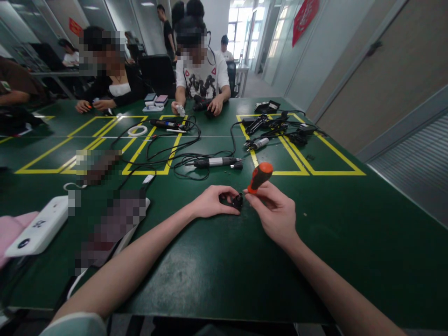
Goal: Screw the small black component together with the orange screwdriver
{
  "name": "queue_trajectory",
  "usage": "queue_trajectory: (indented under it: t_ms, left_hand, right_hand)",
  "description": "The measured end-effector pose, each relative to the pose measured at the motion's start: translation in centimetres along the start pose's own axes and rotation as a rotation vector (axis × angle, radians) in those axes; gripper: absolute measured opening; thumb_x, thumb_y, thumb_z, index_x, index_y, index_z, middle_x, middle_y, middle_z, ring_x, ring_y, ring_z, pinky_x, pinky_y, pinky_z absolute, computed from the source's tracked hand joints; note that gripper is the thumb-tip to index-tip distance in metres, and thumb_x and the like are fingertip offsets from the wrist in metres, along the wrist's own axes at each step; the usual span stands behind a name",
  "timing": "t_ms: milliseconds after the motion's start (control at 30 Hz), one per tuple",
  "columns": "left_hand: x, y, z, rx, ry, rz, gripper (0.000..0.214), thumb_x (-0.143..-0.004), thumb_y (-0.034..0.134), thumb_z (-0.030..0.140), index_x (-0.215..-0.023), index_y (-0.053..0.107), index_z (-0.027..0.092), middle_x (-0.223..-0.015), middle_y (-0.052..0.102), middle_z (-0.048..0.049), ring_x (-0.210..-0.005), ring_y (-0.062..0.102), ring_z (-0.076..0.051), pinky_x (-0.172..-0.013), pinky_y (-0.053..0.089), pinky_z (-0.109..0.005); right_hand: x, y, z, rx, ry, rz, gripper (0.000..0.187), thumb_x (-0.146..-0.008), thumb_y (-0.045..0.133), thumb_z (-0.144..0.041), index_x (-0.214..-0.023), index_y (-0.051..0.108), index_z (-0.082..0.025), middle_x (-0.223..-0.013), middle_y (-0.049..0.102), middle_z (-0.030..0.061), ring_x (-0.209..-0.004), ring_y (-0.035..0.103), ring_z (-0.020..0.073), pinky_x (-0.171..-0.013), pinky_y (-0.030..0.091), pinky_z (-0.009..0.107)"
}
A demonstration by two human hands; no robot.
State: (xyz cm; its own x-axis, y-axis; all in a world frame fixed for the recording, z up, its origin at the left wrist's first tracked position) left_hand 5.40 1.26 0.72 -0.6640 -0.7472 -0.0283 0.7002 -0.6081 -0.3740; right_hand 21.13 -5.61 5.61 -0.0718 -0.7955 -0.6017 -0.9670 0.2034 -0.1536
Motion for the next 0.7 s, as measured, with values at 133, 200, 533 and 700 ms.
queue_trajectory:
  t_ms: [133, 200, 533, 700]
  left_hand:
    - [-0.03, -0.02, -0.12, 0.019, 0.009, 0.004, 0.041, -0.068, 0.09, 0.034, -0.101, 0.075, 0.015, -0.087, 0.07, 0.0, -0.082, 0.06, -0.015, -0.079, 0.044, -0.028]
    - [-0.05, 0.02, -0.16, 0.023, 0.017, -0.004, 0.043, -0.068, 0.09, 0.034, -0.103, 0.075, 0.015, -0.09, 0.071, -0.0007, -0.082, 0.06, -0.015, -0.079, 0.045, -0.028]
    - [0.04, 0.0, -0.1, 0.011, 0.005, -0.002, 0.041, -0.068, 0.09, 0.032, -0.103, 0.075, 0.015, -0.084, 0.068, 0.0006, -0.081, 0.059, -0.015, -0.078, 0.045, -0.027]
    - [-0.02, -0.05, -0.13, 0.004, 0.007, 0.006, 0.041, -0.068, 0.091, 0.034, -0.101, 0.075, 0.015, -0.086, 0.069, 0.0003, -0.082, 0.06, -0.015, -0.079, 0.045, -0.027]
  right_hand:
    - [0.14, 0.01, 0.42, -0.012, 0.041, -0.002, 0.011, -0.09, 0.07, -0.016, -0.091, 0.078, -0.023, -0.086, 0.076, 0.0019, -0.073, 0.07, 0.0152, -0.067, 0.059, 0.029]
    - [0.3, 0.06, 0.7, -0.036, 0.066, -0.011, 0.012, -0.092, 0.067, -0.017, -0.094, 0.077, -0.022, -0.084, 0.076, 0.002, -0.071, 0.071, 0.0152, -0.066, 0.06, 0.029]
    - [0.05, -0.21, -0.04, 0.004, 0.005, 0.044, 0.005, -0.084, 0.074, -0.018, -0.082, 0.075, -0.022, -0.084, 0.075, 0.0027, -0.075, 0.072, 0.0172, -0.064, 0.062, 0.029]
    - [0.38, -0.33, 0.63, 0.002, 0.058, 0.081, 0.006, -0.083, 0.079, -0.02, -0.088, 0.077, -0.022, -0.078, 0.077, 0.001, -0.064, 0.071, 0.0157, -0.062, 0.062, 0.029]
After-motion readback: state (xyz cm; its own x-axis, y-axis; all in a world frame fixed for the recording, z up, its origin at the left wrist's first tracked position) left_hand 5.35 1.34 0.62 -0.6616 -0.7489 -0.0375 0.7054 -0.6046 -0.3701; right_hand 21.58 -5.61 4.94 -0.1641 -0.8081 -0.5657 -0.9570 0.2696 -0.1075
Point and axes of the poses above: each hand's wrist, its own x-axis away from the middle knuckle, its own y-axis out of the palm, z = x × y, the point moved 5 cm from there along -x, towards the middle knuckle
